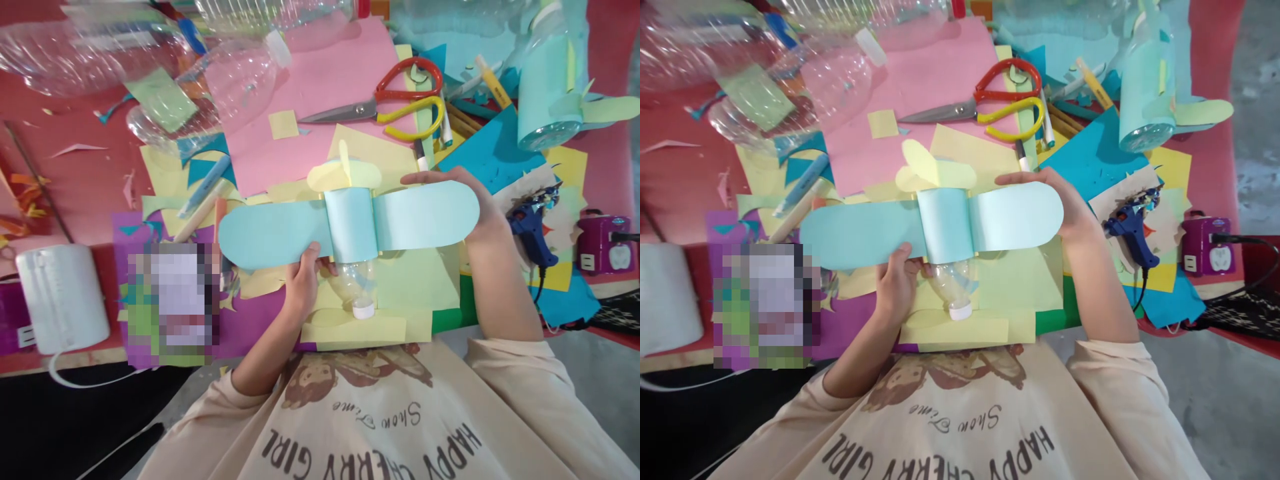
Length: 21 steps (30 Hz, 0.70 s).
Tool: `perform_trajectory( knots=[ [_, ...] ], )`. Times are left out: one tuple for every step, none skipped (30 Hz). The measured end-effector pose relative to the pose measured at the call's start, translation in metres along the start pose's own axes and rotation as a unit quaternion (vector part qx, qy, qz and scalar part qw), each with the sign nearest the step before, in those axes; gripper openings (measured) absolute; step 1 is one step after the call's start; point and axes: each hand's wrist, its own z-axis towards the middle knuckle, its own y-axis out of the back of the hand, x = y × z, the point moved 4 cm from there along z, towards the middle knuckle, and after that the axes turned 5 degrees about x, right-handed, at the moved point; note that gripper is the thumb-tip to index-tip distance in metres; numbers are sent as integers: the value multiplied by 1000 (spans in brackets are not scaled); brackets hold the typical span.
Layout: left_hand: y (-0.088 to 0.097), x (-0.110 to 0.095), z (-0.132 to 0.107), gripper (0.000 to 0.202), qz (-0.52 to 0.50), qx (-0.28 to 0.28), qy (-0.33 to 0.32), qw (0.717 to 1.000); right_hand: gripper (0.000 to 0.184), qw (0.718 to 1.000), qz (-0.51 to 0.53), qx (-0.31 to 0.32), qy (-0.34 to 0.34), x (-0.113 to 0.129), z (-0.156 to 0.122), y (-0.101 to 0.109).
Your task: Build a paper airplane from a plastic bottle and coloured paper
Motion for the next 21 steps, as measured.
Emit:
perform_trajectory(
  knots=[
    [0,0,0,22,-2,3,2,1000,45,998,50,33,1,-9,-2,-5],
    [0,0,0,22,-4,4,2,1000,42,996,74,30,25,-16,-4,-7],
    [0,0,0,22,-4,5,3,1000,36,995,82,28,50,-22,-8,-9],
    [1,1,1,24,0,6,3,1000,29,993,76,49,69,-28,-12,-13],
    [2,2,1,26,7,6,2,1000,27,990,59,84,95,-32,-18,-18],
    [3,4,1,30,17,8,0,1000,32,985,37,117,124,-35,-25,-23],
    [4,6,1,33,29,9,-2,1000,40,977,6,154,148,-37,-32,-28],
    [5,7,1,35,42,11,-5,999,50,967,-30,192,165,-39,-40,-33],
    [6,9,1,37,54,12,-9,998,59,958,-73,218,172,-42,-47,-38],
    [7,10,1,38,65,10,-12,998,69,950,-122,227,175,-44,-54,-43],
    [8,10,1,39,74,8,-12,997,77,945,-175,212,176,-45,-58,-48],
    [9,11,1,40,80,5,-12,997,84,942,-225,174,177,-46,-61,-52],
    [9,10,1,40,83,3,-10,996,89,937,-271,119,185,-45,-63,-57],
    [9,10,1,39,83,2,-6,997,92,925,-313,71,203,-43,-64,-62],
    [8,9,1,38,79,1,-3,997,92,909,-346,36,231,-41,-64,-69],
    [7,8,0,37,72,0,-1,997,87,892,-371,4,257,-39,-64,-76],
    [6,7,0,36,65,0,0,998,81,878,-388,-29,277,-36,-63,-82],
    [5,5,0,35,58,0,0,998,75,865,-402,-57,295,-34,-62,-87],
    [4,4,0,34,54,0,1,999,69,856,-409,-80,306,-31,-60,-90],
    [3,4,0,33,52,0,2,999,63,850,-411,-98,313,-29,-59,-92],
    [2,3,0,32,52,0,2,999,58,849,-409,-109,315,-27,-58,-93]
  ],
)
